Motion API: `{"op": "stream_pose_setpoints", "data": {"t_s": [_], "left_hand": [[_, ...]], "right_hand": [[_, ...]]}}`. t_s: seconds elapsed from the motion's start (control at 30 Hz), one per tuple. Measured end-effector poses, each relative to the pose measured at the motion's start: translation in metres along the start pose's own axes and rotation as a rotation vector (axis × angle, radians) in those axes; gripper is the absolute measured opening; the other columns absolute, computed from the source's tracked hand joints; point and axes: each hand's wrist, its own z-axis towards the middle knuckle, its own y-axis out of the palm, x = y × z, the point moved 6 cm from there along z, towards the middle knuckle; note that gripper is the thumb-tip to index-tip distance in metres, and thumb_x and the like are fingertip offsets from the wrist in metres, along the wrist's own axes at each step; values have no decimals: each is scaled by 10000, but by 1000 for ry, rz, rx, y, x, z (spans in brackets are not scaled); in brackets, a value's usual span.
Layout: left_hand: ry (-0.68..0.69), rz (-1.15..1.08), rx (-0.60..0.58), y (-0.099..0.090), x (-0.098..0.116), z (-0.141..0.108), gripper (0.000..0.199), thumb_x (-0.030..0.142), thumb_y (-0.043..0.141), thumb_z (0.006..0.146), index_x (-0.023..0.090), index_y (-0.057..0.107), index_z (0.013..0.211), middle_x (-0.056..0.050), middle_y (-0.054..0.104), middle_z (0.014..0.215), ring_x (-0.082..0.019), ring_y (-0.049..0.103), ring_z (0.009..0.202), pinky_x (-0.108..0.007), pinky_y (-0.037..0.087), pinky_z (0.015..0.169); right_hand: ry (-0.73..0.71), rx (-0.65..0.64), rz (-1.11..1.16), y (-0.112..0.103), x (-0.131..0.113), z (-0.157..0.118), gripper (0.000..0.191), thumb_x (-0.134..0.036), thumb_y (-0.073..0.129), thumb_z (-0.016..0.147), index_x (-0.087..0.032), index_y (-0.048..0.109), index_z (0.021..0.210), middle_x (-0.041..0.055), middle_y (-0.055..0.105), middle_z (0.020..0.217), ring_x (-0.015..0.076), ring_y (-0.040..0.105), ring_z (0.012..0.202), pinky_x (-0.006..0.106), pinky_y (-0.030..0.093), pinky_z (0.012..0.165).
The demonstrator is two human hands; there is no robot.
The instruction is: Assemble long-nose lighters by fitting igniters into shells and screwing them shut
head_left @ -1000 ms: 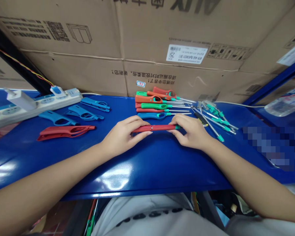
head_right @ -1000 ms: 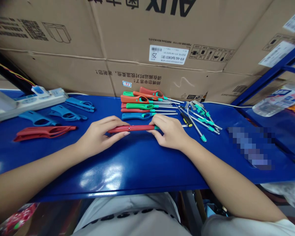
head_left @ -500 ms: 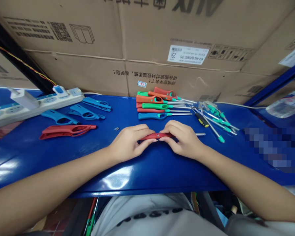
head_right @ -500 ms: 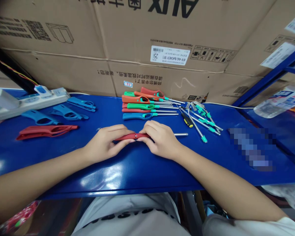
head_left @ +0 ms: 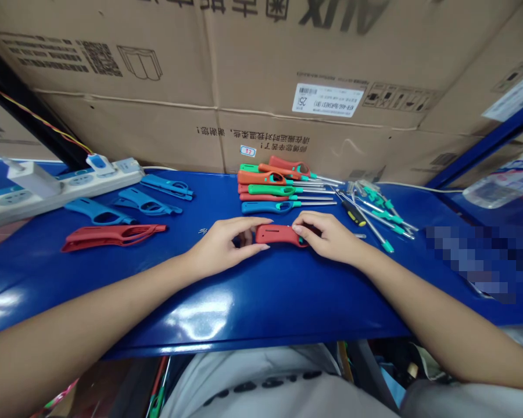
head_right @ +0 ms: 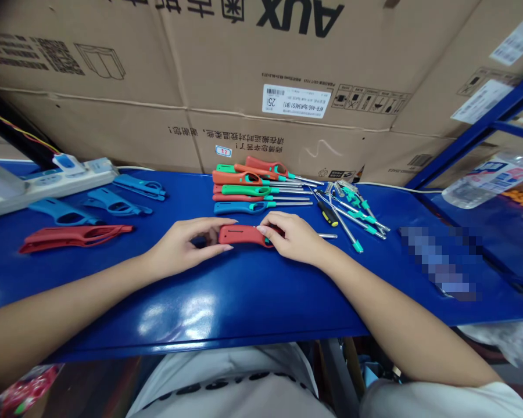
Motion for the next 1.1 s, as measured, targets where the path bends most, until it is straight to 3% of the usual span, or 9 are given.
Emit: {"op": "stream_pose_setpoints", "data": {"t_s": [0.1,0.23,0.3,0.43,0.6,0.73,0.93,1.1], "left_hand": [[-24,-73,1,2,0,-1,412,338,757,861,156,679,1222,1,704,796,-105,619,627,-219,535,646],[-44,-110,42,0,2,-1,395,370,797,823,138,719,1133,0,724,771,-105,633,610,-207,540,634],[-36,-105,70,-1,4,-2,396,382,814,803,136,730,1101,3,727,755,-102,631,596,-201,541,627],[36,-66,127,-5,12,-5,405,362,827,790,135,727,1109,-1,729,775,-97,638,610,-194,546,651],[216,95,116,-6,28,-7,372,269,726,903,133,672,1245,-50,724,925,-122,679,775,-225,554,793],[272,125,114,-6,34,-8,263,179,655,948,121,659,1204,-89,724,1085,-142,687,972,-226,535,895],[255,107,114,-9,33,-7,194,162,636,950,131,650,1141,-82,713,1043,-155,680,931,-251,546,846],[308,126,103,-13,37,-8,199,141,627,947,135,639,1145,-72,714,1018,-150,676,912,-255,544,837]], "right_hand": [[-24,-18,-30,0,-3,-1,257,-286,466,1019,-168,667,911,59,706,871,164,643,754,288,484,692],[-212,-28,-148,2,-20,-4,326,-407,588,969,-156,655,1165,109,723,1080,231,676,962,368,537,840],[-314,29,-225,1,-29,-7,422,-437,657,926,-139,639,1223,126,723,1114,254,679,991,393,552,860],[-422,157,-323,-1,-37,-11,288,-296,618,964,-143,655,1206,115,744,1084,227,700,936,357,580,801],[-463,237,-306,-2,-43,-15,215,-191,574,977,-120,657,1162,128,755,1037,214,715,940,331,588,814],[-472,219,-267,-1,-46,-15,196,-194,556,985,-129,659,1139,123,754,1015,206,717,926,321,588,806],[-424,169,-325,-5,-40,-11,260,-331,648,947,-125,681,1102,120,759,1011,223,724,900,335,587,797],[-443,165,-373,-9,-42,-13,230,-341,623,968,-133,706,1016,83,777,924,198,733,812,302,565,729]]}}
